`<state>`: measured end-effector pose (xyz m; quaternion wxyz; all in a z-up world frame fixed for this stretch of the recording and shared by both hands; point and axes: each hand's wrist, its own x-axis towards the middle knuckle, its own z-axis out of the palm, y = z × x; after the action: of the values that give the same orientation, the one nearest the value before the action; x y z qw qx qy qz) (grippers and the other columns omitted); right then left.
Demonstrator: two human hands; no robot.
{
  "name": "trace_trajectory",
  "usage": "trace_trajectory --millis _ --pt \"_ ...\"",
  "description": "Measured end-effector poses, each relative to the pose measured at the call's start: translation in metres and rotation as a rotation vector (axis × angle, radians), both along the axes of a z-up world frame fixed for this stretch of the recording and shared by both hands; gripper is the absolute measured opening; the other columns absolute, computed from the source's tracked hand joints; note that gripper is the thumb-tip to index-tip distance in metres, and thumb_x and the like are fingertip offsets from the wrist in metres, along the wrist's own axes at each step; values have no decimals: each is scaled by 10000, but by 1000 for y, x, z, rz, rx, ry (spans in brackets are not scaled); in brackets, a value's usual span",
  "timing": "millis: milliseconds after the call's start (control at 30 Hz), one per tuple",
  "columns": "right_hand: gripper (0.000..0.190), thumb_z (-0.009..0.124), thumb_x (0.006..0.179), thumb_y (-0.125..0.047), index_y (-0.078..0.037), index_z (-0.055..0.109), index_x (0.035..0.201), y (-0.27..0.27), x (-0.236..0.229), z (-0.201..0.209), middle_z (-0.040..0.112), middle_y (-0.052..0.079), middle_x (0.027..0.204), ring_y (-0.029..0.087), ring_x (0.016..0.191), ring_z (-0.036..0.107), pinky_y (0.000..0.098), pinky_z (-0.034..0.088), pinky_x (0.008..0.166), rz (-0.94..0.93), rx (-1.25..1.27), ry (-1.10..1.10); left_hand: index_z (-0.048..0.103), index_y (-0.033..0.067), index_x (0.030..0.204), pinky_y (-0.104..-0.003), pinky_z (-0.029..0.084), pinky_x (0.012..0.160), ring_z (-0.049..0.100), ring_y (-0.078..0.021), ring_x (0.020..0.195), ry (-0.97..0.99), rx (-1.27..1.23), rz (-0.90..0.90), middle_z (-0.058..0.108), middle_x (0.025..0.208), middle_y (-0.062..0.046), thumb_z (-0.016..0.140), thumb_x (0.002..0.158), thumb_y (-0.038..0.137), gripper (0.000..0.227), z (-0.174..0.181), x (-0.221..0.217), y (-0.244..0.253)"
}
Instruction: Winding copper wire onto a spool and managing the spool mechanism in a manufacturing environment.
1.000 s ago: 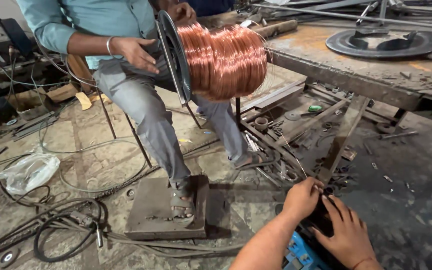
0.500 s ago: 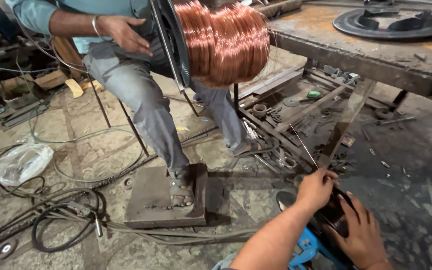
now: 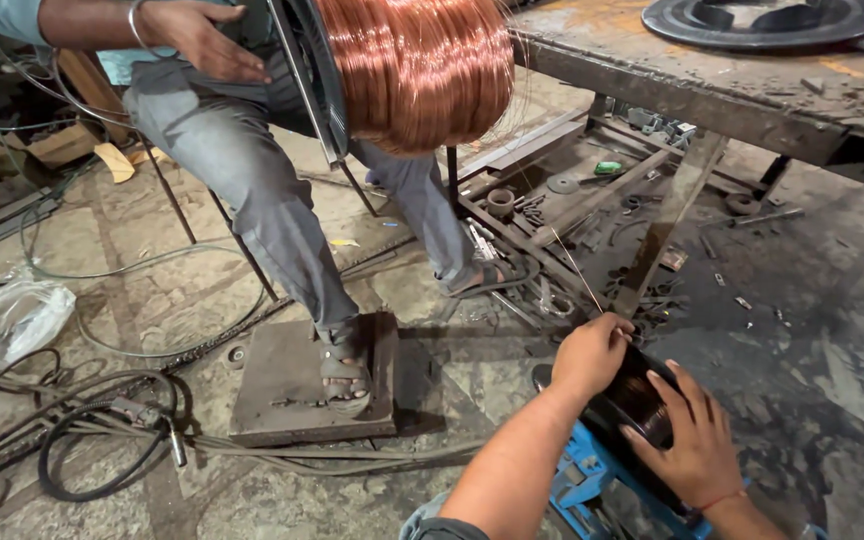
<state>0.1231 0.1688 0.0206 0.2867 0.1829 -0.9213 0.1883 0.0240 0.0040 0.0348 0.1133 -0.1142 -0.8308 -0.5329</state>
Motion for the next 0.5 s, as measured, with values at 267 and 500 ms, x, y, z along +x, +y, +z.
trace_trajectory --millis 267,500 --pt "836 740 696 -459 -129 507 1428 0 -2 -3 429 104 1559 368 1332 480 500 377 1107 6 -17 -14 698 125 1093 -462 556 850 711 -360 980 14 10 -8 748 1029 -143 557 980 178 188 2 0 -4" --pt "845 762 692 -451 -123 509 1429 0 -1 0 416 116 1567 377 1329 464 506 364 1104 -15 -13 -52 700 125 1085 -447 559 844 721 -339 974 0 15 -17 760 1013 -113 557 980 173 183 1 -1 -1"
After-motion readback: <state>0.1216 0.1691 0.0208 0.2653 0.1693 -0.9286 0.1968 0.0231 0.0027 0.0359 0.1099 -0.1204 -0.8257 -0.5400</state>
